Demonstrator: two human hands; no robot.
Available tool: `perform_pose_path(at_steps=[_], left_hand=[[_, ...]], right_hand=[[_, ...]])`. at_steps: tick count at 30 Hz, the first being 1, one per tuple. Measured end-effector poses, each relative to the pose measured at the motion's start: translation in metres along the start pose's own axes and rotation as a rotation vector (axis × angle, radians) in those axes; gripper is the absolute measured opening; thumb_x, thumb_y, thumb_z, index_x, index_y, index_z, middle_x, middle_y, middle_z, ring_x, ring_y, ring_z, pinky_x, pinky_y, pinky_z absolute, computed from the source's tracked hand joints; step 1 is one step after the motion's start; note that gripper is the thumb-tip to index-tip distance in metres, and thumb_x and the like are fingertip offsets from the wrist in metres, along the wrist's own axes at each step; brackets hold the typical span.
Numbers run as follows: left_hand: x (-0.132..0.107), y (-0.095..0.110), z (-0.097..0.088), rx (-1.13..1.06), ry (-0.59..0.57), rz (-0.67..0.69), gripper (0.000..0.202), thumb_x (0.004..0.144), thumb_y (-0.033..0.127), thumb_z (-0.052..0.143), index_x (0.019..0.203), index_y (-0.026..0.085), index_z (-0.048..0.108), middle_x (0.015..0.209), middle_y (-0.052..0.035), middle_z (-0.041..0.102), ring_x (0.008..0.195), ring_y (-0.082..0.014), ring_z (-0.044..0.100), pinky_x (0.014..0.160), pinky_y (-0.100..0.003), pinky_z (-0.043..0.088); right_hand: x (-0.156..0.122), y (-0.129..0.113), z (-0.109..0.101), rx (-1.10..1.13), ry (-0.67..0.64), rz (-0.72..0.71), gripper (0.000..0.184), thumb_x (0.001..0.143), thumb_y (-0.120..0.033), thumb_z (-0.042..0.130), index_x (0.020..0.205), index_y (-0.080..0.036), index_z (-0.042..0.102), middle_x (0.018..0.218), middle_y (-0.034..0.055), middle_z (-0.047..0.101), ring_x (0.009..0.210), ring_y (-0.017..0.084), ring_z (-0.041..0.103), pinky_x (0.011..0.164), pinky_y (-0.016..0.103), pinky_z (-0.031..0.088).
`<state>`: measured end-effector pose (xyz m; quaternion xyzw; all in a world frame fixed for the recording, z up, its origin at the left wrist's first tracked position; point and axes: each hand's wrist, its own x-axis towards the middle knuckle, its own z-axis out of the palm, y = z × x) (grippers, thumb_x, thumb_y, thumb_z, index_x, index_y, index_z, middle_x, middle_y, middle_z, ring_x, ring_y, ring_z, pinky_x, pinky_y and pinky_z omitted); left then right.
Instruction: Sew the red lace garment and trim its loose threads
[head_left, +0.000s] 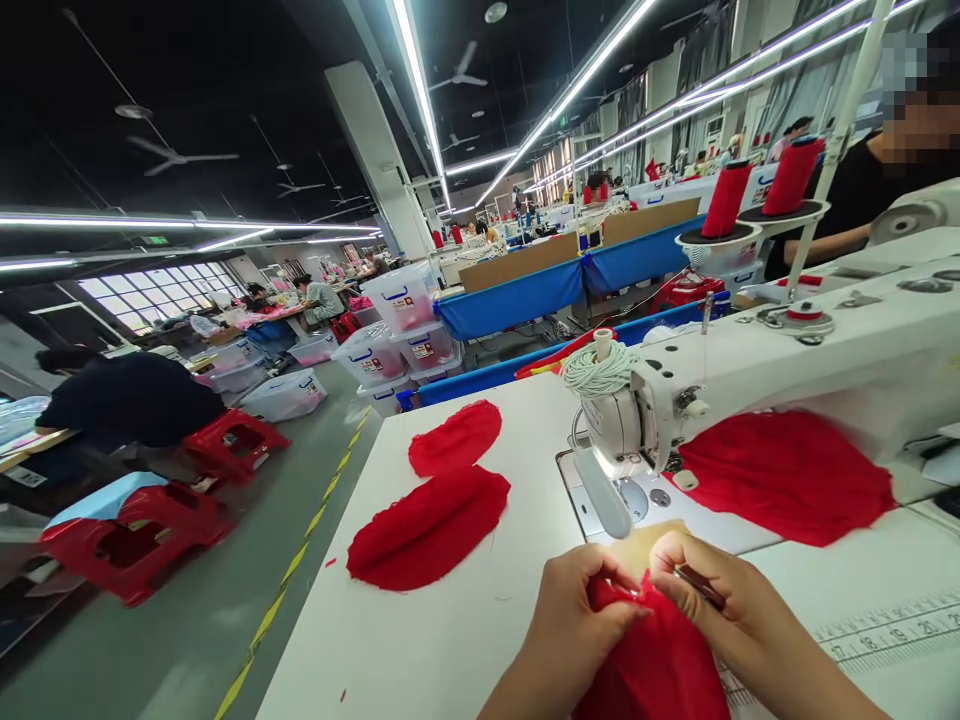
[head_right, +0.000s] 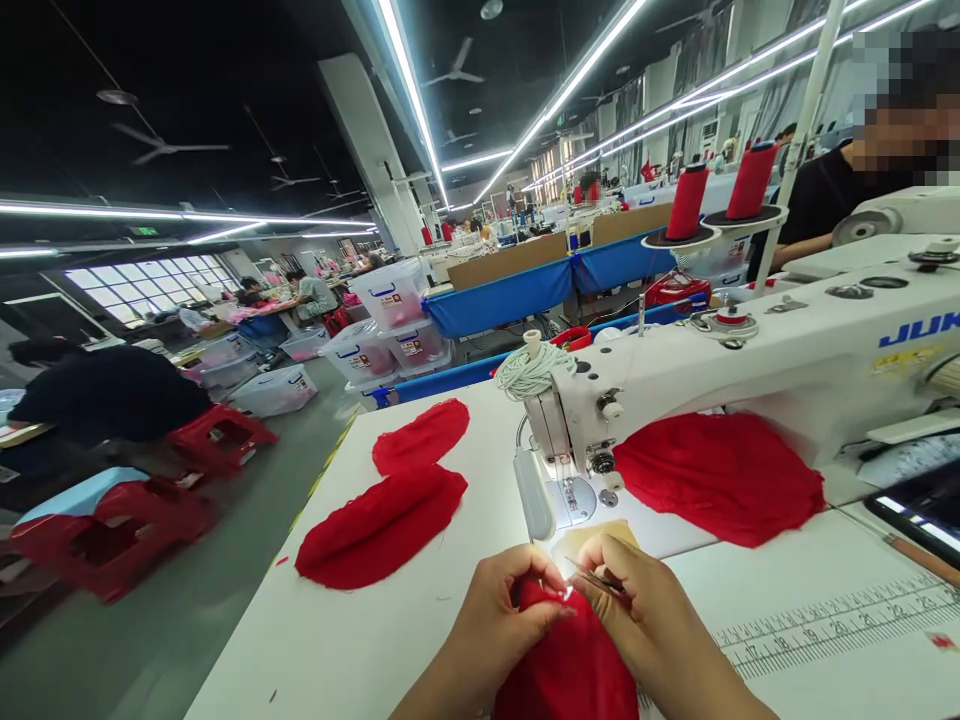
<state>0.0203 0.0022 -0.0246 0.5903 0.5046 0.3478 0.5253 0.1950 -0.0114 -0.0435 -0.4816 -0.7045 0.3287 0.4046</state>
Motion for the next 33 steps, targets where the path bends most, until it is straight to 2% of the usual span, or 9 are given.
perform_pose_path(at_steps=[3, 7, 13, 17, 20, 22, 28, 33], left_hand=[[-0.002, 0.005, 0.000, -0.002, -0.046, 0.030, 0.012, 0.060, 0.026, 0.073, 0.069, 0.019, 0.069, 0.070, 0.0009, 0.059, 0.069, -0.0155, 0.047, 0.067, -0.028, 0.035], [-0.003, 0.004, 0.000, 0.026, -0.066, 0.021, 0.016, 0.070, 0.034, 0.063, 0.065, 0.018, 0.065, 0.063, 0.0017, 0.051, 0.061, -0.0131, 0.037, 0.060, -0.028, 0.029], [-0.002, 0.003, -0.003, -0.032, -0.097, -0.015, 0.026, 0.077, 0.044, 0.060, 0.070, 0.018, 0.058, 0.061, 0.0022, 0.049, 0.058, -0.0131, 0.041, 0.057, -0.027, 0.030], [-0.003, 0.003, -0.005, -0.068, -0.082, 0.009, 0.032, 0.085, 0.050, 0.056, 0.073, 0.020, 0.052, 0.059, 0.0055, 0.043, 0.055, -0.0105, 0.034, 0.053, -0.025, 0.025], [-0.004, 0.000, -0.006, -0.096, -0.083, -0.028, 0.038, 0.088, 0.058, 0.052, 0.079, 0.021, 0.051, 0.060, 0.0056, 0.047, 0.052, -0.0104, 0.035, 0.050, -0.024, 0.026], [-0.004, -0.001, -0.007, -0.076, -0.066, -0.035, 0.040, 0.088, 0.061, 0.051, 0.080, 0.022, 0.051, 0.061, 0.0056, 0.049, 0.053, -0.0106, 0.039, 0.051, -0.023, 0.029], [-0.004, -0.001, -0.007, -0.053, -0.047, 0.008, 0.039, 0.091, 0.061, 0.049, 0.082, 0.023, 0.048, 0.059, 0.0072, 0.044, 0.054, -0.0103, 0.037, 0.053, -0.022, 0.031], [-0.006, 0.002, -0.006, -0.037, -0.062, 0.029, 0.040, 0.093, 0.063, 0.045, 0.083, 0.024, 0.047, 0.056, 0.0088, 0.034, 0.051, -0.0103, 0.027, 0.050, -0.024, 0.022]], right_hand=[[-0.004, -0.006, 0.007, -0.035, 0.040, 0.024, 0.032, 0.097, -0.045, 0.042, 0.072, -0.025, 0.046, 0.062, -0.0035, 0.051, 0.056, 0.015, 0.045, 0.052, 0.027, 0.033], [-0.003, -0.013, 0.012, -0.037, 0.086, 0.019, 0.032, 0.096, -0.044, 0.042, 0.071, -0.025, 0.048, 0.062, -0.0030, 0.054, 0.055, 0.016, 0.046, 0.052, 0.028, 0.034], [-0.002, -0.017, 0.006, 0.053, 0.208, 0.117, 0.031, 0.093, -0.049, 0.050, 0.074, -0.026, 0.055, 0.062, -0.0045, 0.053, 0.053, 0.014, 0.047, 0.049, 0.025, 0.038], [-0.010, -0.013, 0.001, 0.016, 0.122, 0.150, 0.032, 0.093, -0.054, 0.049, 0.082, -0.026, 0.059, 0.071, -0.0020, 0.062, 0.062, 0.016, 0.057, 0.056, 0.026, 0.047], [-0.019, -0.013, 0.000, -0.035, 0.083, 0.152, 0.036, 0.092, -0.059, 0.051, 0.096, -0.027, 0.065, 0.088, 0.0026, 0.070, 0.078, 0.021, 0.064, 0.067, 0.029, 0.051], [-0.025, -0.013, -0.001, -0.102, 0.082, 0.117, 0.039, 0.093, -0.060, 0.047, 0.101, -0.028, 0.068, 0.092, 0.0045, 0.071, 0.080, 0.022, 0.065, 0.070, 0.031, 0.052], [-0.029, -0.011, -0.002, -0.450, 0.100, 0.017, 0.044, 0.098, -0.056, 0.038, 0.085, -0.030, 0.070, 0.069, 0.0021, 0.066, 0.062, 0.021, 0.062, 0.057, 0.030, 0.047], [-0.023, -0.007, 0.002, -0.618, 0.122, -0.066, 0.044, 0.099, -0.052, 0.039, 0.067, -0.028, 0.058, 0.056, -0.0024, 0.057, 0.050, 0.018, 0.058, 0.046, 0.028, 0.038]])
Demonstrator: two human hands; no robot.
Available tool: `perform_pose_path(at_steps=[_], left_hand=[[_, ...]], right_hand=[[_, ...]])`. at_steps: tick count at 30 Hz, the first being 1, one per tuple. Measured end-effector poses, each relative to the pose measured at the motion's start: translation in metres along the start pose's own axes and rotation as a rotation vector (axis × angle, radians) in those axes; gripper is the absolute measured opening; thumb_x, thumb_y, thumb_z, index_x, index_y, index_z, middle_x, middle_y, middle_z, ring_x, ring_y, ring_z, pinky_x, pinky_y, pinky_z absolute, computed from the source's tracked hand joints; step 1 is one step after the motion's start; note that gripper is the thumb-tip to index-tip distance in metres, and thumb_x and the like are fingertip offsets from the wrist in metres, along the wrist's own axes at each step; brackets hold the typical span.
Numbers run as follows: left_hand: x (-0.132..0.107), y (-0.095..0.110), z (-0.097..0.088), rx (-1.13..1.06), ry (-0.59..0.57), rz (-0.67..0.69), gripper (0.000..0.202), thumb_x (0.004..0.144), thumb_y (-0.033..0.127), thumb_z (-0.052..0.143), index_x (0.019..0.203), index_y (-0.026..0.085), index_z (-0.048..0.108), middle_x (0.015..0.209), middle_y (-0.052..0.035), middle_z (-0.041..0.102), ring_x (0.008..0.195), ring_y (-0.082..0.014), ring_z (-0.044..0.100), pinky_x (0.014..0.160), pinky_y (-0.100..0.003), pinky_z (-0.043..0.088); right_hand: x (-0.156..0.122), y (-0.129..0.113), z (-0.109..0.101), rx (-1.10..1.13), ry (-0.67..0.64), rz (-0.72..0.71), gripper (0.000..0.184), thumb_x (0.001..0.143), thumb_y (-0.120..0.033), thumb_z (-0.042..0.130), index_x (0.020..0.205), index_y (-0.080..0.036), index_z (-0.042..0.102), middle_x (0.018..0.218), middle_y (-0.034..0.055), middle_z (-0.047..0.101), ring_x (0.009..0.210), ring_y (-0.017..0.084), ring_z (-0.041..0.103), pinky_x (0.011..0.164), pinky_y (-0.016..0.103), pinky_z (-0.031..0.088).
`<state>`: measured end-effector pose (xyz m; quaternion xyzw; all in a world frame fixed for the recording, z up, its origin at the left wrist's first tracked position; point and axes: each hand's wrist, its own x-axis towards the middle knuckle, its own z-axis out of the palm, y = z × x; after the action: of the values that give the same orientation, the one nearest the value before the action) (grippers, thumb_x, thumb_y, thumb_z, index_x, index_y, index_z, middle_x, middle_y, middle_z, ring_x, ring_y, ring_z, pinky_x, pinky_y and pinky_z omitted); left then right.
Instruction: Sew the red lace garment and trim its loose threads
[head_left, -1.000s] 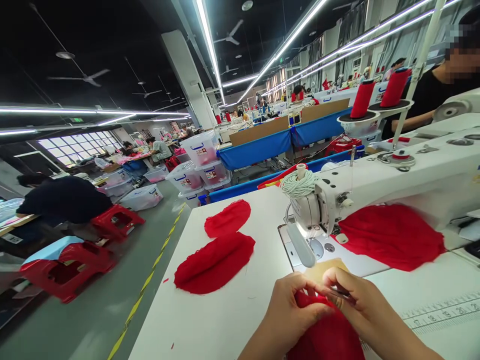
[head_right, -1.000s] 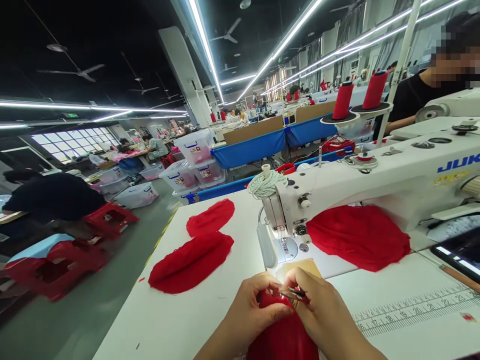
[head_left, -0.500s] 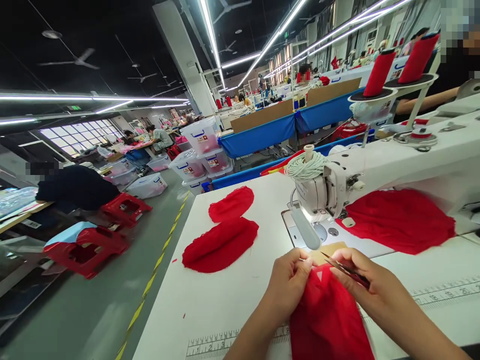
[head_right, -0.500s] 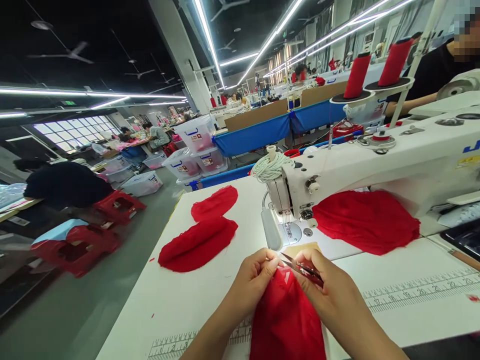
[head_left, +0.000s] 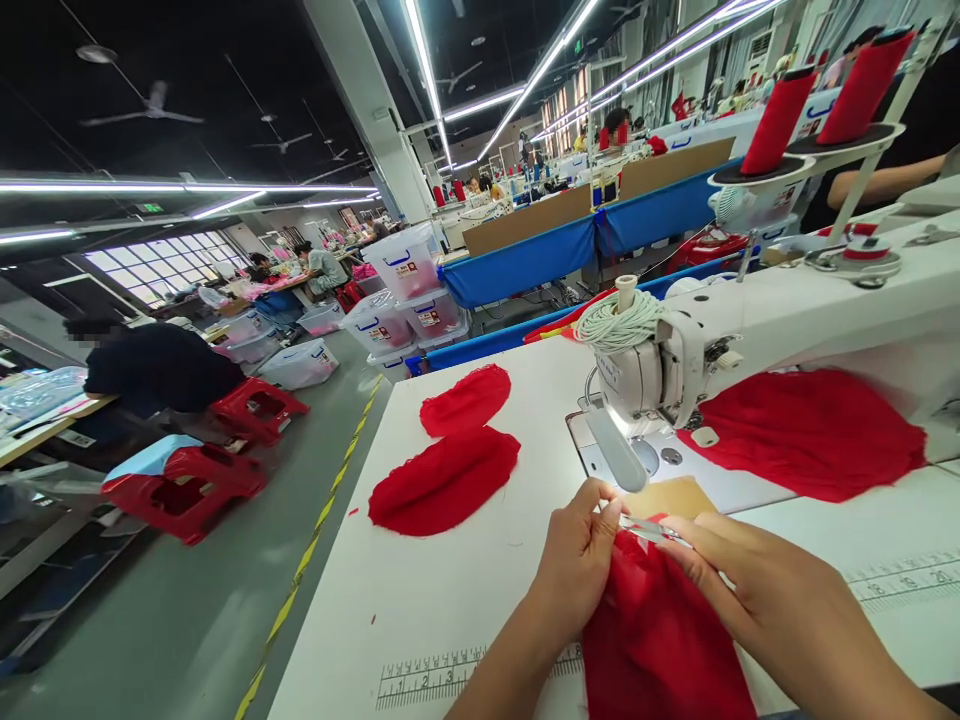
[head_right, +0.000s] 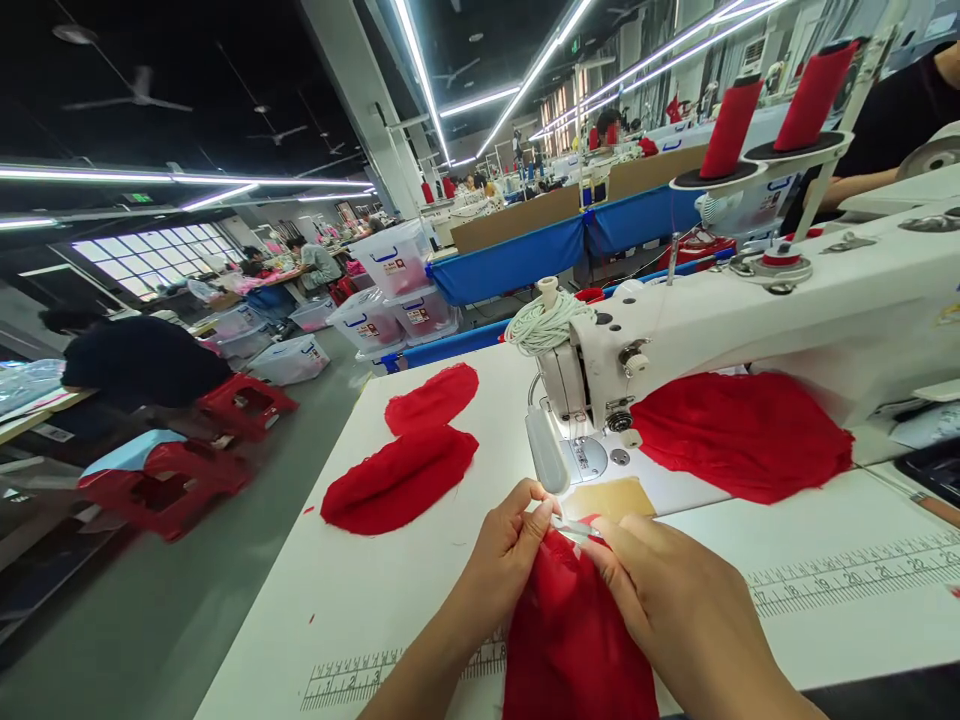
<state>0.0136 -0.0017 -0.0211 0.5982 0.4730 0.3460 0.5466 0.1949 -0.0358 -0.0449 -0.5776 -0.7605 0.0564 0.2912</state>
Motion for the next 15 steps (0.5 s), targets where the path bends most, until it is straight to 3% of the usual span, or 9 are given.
perform_pose_path(at_steps=[3, 7, 11, 15], left_hand=[[0.000, -0.002, 0.001, 0.054, 0.031, 0.054, 0.041, 0.093, 0.062, 0.045, 0.080, 0.023, 0.048, 0.059, 0.0076, 0.035, 0.055, -0.0107, 0.028, 0.052, -0.024, 0.023], [0.005, -0.011, 0.000, 0.020, 0.024, 0.083, 0.047, 0.091, 0.068, 0.042, 0.080, 0.023, 0.047, 0.060, 0.0069, 0.036, 0.055, -0.0108, 0.030, 0.053, -0.025, 0.023], [0.008, -0.017, -0.002, 0.059, 0.026, 0.100, 0.051, 0.090, 0.073, 0.037, 0.081, 0.024, 0.046, 0.057, 0.0072, 0.036, 0.053, -0.0116, 0.031, 0.053, -0.025, 0.024], [0.003, -0.017, 0.001, 0.245, -0.014, 0.191, 0.054, 0.093, 0.072, 0.029, 0.083, 0.024, 0.052, 0.054, 0.0058, 0.039, 0.050, -0.0120, 0.033, 0.052, -0.026, 0.025]], right_hand=[[0.002, 0.003, 0.006, -0.011, 0.015, -0.070, 0.039, 0.098, -0.047, 0.043, 0.067, -0.028, 0.056, 0.056, -0.0035, 0.058, 0.049, 0.016, 0.060, 0.043, 0.027, 0.037], [0.007, 0.008, 0.005, 0.089, -0.068, -0.024, 0.038, 0.099, -0.046, 0.040, 0.072, -0.029, 0.060, 0.068, -0.0018, 0.068, 0.060, 0.018, 0.066, 0.052, 0.026, 0.046], [0.010, 0.005, 0.000, 0.425, -0.148, 0.034, 0.040, 0.096, -0.056, 0.043, 0.077, -0.028, 0.064, 0.072, 0.0001, 0.069, 0.065, 0.019, 0.066, 0.059, 0.026, 0.050], [0.010, -0.009, 0.010, 0.753, -0.009, 0.247, 0.055, 0.074, -0.076, 0.062, 0.097, -0.026, 0.068, 0.086, 0.0014, 0.073, 0.077, 0.022, 0.069, 0.071, 0.027, 0.055]])
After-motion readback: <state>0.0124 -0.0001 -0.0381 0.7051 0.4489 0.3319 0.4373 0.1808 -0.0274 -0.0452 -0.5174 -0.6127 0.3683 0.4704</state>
